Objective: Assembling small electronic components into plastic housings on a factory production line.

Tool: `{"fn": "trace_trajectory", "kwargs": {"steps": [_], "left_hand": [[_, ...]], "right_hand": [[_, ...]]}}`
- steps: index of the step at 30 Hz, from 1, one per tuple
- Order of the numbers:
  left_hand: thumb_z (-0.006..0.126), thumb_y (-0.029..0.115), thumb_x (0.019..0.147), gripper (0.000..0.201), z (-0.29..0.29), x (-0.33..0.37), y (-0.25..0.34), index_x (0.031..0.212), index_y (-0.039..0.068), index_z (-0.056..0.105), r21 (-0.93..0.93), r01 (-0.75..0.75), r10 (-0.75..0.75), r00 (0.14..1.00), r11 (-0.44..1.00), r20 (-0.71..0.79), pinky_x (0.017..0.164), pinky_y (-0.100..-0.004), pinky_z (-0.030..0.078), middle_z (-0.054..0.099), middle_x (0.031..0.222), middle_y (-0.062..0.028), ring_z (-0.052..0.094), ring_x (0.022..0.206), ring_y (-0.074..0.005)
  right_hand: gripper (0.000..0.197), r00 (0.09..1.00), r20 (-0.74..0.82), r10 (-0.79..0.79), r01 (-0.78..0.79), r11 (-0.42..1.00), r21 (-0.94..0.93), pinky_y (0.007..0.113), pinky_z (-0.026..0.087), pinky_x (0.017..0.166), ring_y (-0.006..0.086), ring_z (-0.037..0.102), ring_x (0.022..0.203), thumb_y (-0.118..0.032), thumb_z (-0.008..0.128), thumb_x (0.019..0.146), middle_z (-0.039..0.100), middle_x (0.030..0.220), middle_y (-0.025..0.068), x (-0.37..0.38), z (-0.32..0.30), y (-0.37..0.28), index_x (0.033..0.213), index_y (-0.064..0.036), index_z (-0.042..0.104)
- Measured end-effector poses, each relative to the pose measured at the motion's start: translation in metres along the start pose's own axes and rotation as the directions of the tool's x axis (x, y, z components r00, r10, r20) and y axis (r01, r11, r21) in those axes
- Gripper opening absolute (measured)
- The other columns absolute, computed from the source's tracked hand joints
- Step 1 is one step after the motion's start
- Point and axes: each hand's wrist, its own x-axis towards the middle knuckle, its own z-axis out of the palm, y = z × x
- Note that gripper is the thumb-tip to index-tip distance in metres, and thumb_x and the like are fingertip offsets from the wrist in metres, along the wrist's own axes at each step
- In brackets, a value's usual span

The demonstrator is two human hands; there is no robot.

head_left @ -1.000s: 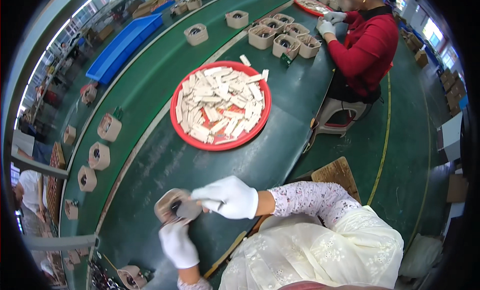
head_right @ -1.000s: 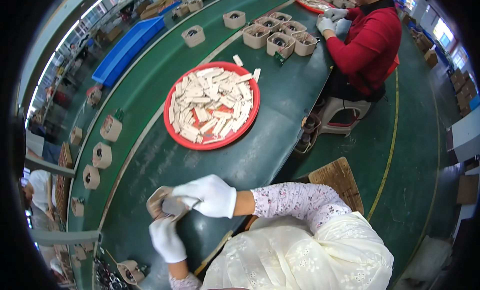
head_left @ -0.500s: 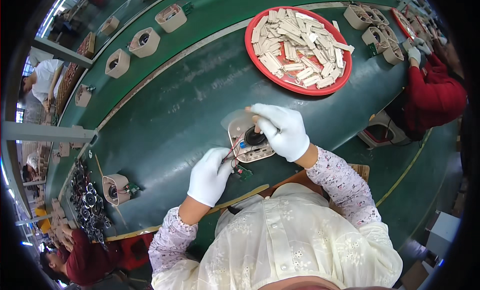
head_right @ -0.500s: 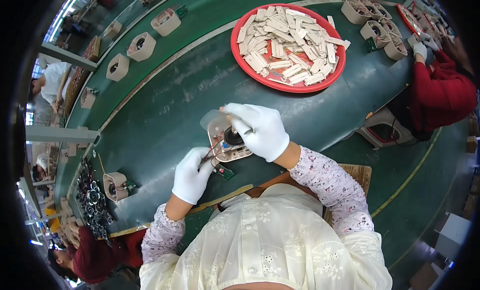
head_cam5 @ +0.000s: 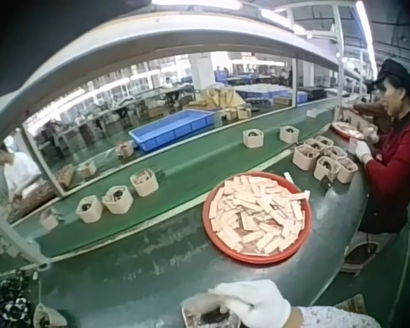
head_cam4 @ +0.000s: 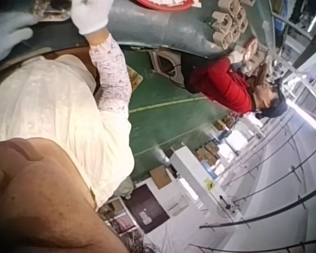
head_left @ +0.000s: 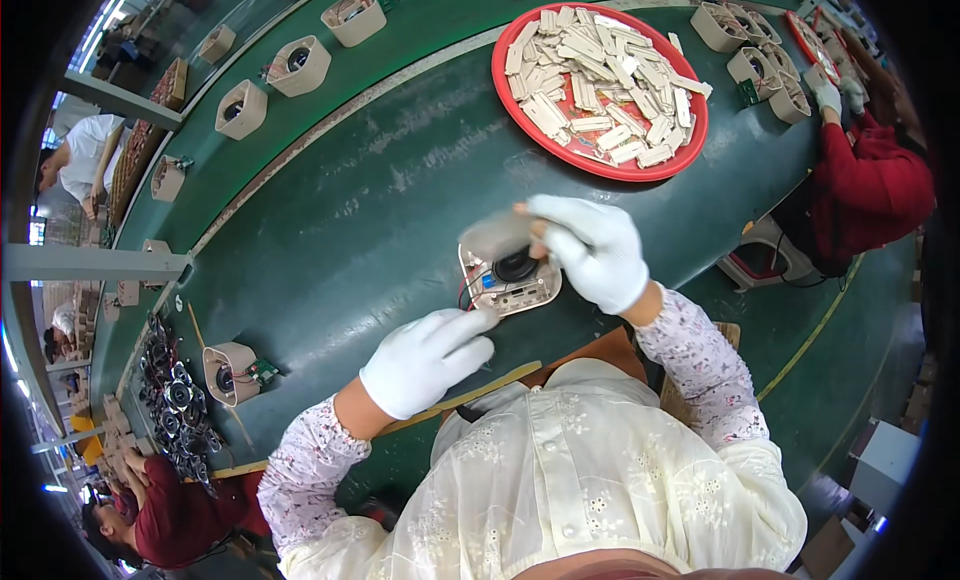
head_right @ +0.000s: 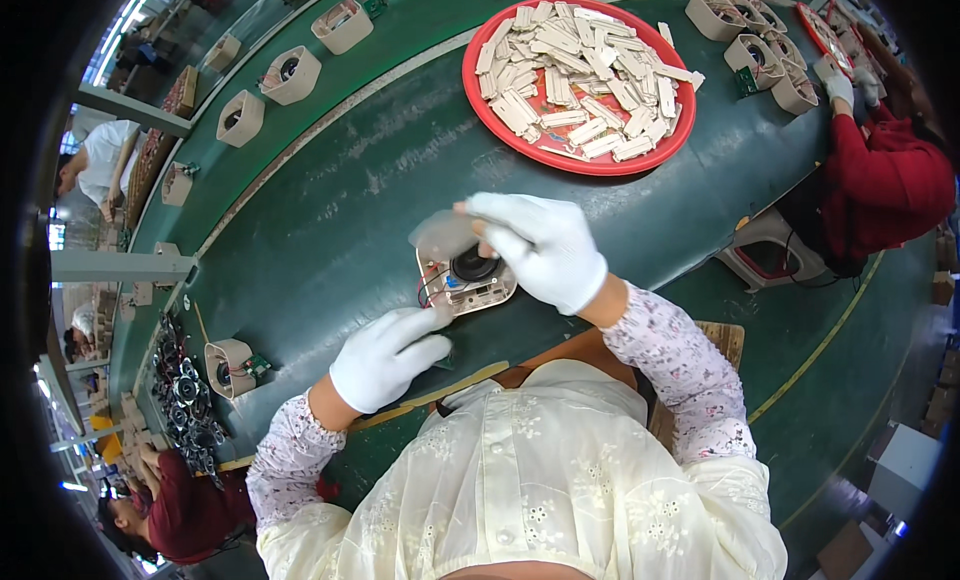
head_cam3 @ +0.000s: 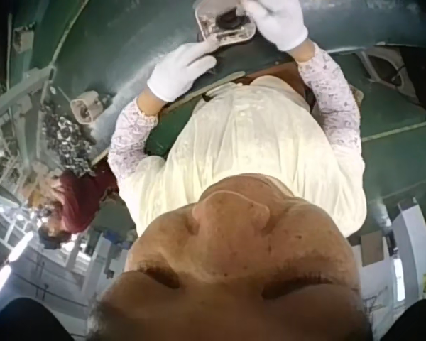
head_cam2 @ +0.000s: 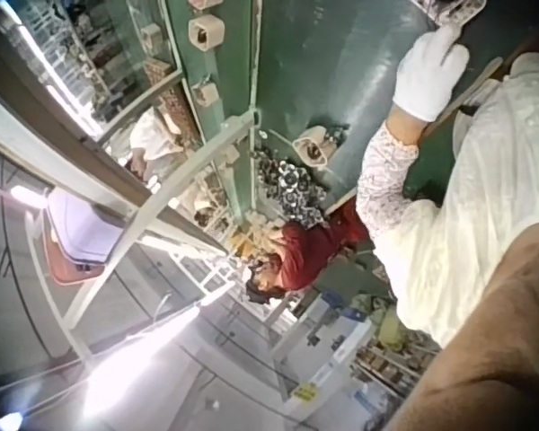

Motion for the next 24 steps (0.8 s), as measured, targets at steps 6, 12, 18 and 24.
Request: {"fn": "trace_trajectory", "kwargs": {"steps": [6, 12, 18, 24], "left_hand": [[0.064, -0.009, 0.077, 0.025, 0.014, -0.014, 0.005, 0.095, 0.008, 0.066, -0.537, 0.353, -0.524, 0.827, 0.766, -0.204, 0.081, -0.0327, 0.057, 0.07, 0.108, -0.0085, 0.07, 0.094, -0.0245], [0.063, -0.013, 0.086, 0.014, 0.022, 0.005, 0.018, 0.097, -0.006, 0.059, -0.949, 0.254, -0.84, 0.542, 0.185, -0.018, 0.079, -0.0307, 0.058, 0.069, 0.099, -0.0174, 0.069, 0.088, -0.0209], [0.068, -0.006, 0.087, 0.012, 0.011, 0.017, 0.019, 0.097, -0.004, 0.063, -0.826, 0.483, -0.836, 0.549, 0.29, 0.027, 0.07, -0.028, 0.057, 0.07, 0.096, -0.0115, 0.069, 0.077, -0.0161], [0.076, 0.008, 0.077, 0.024, 0.014, 0.028, 0.013, 0.099, 0.006, 0.07, -0.354, 0.37, -0.452, 0.873, 0.859, -0.184, 0.071, -0.0336, 0.055, 0.07, 0.093, -0.0103, 0.069, 0.081, -0.027]], "right_hand": [[0.05, 0.827, 0.454, -0.333, 0.485, 0.831, -0.273, 0.035, 0.05, 0.056, 0.0222, 0.064, 0.068, -0.007, 0.066, 0.069, 0.061, 0.077, 0.003, -0.011, -0.04, -0.025, 0.118, -0.016, 0.064], [0.02, 0.749, 0.651, -0.125, 0.519, 0.722, -0.458, 0.036, 0.052, 0.058, 0.0214, 0.065, 0.071, -0.017, 0.068, 0.079, 0.06, 0.08, 0.0023, -0.005, -0.016, -0.033, 0.097, -0.0138, 0.061], [0.029, 0.815, 0.569, -0.106, 0.344, 0.879, -0.33, 0.035, 0.051, 0.058, 0.0236, 0.065, 0.066, -0.029, 0.08, 0.074, 0.063, 0.073, 0.0031, 0.002, -0.033, -0.042, 0.093, -0.0122, 0.067], [0.016, 0.835, 0.54, -0.104, 0.392, 0.801, -0.452, 0.036, 0.054, 0.063, 0.0219, 0.066, 0.079, -0.022, 0.073, 0.081, 0.062, 0.087, 0.0037, -0.001, -0.013, -0.046, 0.092, -0.0151, 0.064]]}}
